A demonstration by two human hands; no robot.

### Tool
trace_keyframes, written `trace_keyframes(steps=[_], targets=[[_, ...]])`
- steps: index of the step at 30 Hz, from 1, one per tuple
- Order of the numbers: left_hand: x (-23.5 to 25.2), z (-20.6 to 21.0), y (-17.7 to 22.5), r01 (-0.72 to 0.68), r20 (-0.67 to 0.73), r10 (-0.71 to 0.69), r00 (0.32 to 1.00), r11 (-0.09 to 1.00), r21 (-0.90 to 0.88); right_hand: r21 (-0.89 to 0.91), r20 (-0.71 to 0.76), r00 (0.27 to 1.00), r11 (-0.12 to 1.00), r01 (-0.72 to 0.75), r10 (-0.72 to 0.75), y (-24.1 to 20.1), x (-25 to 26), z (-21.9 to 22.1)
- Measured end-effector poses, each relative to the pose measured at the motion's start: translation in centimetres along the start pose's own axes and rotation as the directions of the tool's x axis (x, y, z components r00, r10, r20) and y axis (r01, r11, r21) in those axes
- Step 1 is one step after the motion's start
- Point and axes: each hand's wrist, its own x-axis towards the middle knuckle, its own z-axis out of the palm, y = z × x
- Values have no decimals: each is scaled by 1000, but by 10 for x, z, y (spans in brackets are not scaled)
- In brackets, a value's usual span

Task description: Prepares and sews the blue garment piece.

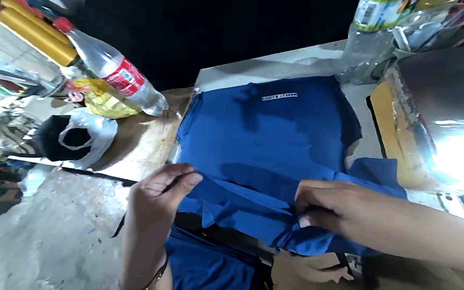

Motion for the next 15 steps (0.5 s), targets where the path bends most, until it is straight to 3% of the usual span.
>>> trace_keyframes(steps=[3, 7, 8, 11, 13, 15], targets=[[-7, -1, 3, 58, -18, -59, 998, 997, -42, -159, -170, 981, 985, 63, -90, -1, -2, 6], [-17, -2, 14, 43, -100, -56, 993, 990, -131, -21, -98, 990, 994, 104, -106, -35, -15, -18], [-22, -2, 17, 25, -127, -45, 991, 988, -150, -66, -112, 990, 995, 74, -81, -42, -19, -23], [-29, 3, 31, -70, -228, 15, 974, 970, -232, -4, -36, 999, 1000, 27, -27, -74, -28, -52], [-39, 13, 42, -180, -312, 87, 946, 941, -285, -109, -164, 986, 994, 15, -33, -74, -35, -53], [-44, 24, 57, -288, -427, 171, 888, 930, -226, -103, -240, 969, 994, 26, -51, -74, -41, -56]])
